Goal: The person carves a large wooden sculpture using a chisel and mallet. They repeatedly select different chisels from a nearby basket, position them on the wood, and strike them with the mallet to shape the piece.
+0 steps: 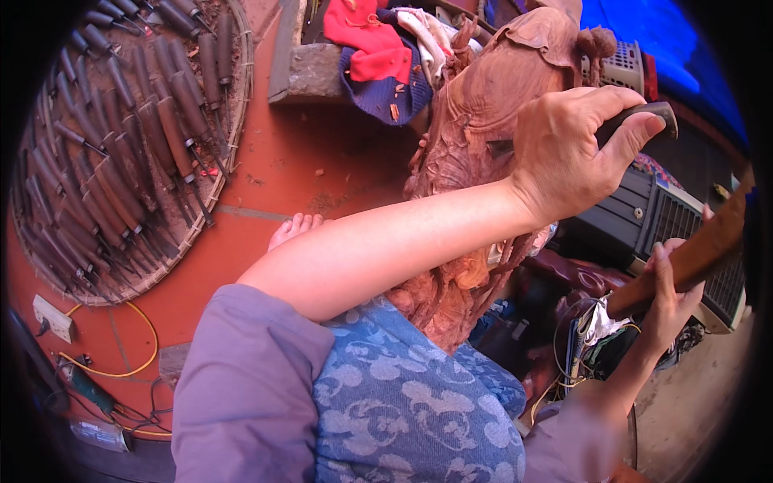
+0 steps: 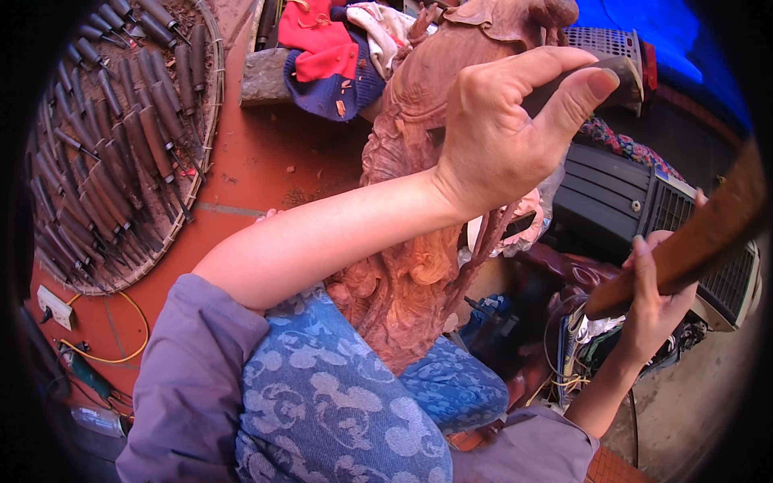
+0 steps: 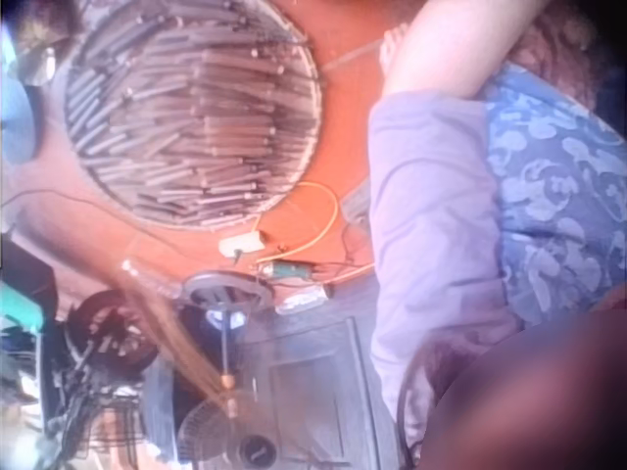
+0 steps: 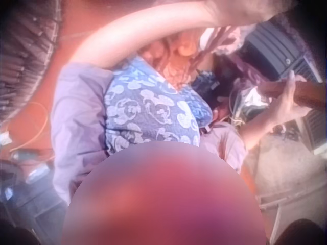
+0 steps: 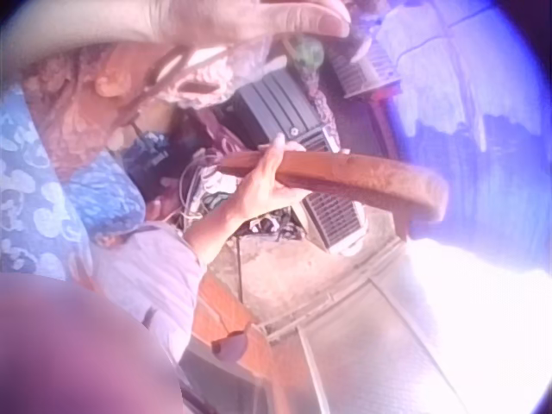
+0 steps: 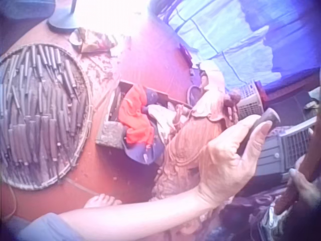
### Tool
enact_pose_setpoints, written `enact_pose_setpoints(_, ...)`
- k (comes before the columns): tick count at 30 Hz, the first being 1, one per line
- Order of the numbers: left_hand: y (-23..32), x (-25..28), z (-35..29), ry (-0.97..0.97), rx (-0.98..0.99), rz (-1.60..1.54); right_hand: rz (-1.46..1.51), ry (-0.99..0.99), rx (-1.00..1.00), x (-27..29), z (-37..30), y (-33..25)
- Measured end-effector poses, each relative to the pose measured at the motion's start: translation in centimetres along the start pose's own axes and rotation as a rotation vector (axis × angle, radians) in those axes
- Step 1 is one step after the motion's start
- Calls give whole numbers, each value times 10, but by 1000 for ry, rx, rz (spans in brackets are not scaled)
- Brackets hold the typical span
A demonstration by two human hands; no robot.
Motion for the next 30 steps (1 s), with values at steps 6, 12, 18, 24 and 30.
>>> enact_pose_setpoints(6,-2,2,-1,-37,62,20,-39,47,-17,8,5,-3)
enact_pose_setpoints(12,-2,9,-2,-24,40,31,-457,-223,93,8,16,-16)
enact_pose_setpoints(18,1,9,-7,-58,103,109,-155,-49,-40,1,-5,3)
enact_pose_setpoints(24,51,-21,-54,-492,190,72,253,158,-185,3,-64,26)
enact_pose_setpoints(30,53,-9,-48,-790,755,75,815,177,-621,-82,-109,37)
Point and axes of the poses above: each hand's wrist, its own z-axis towards the middle knuckle, its own x-axis out of the back of the hand, y = z × x, the point moved 2 cm from there along z, towards the middle knuckle, and after that the axes turned 13 degrees about x, right-handed, at the moved point
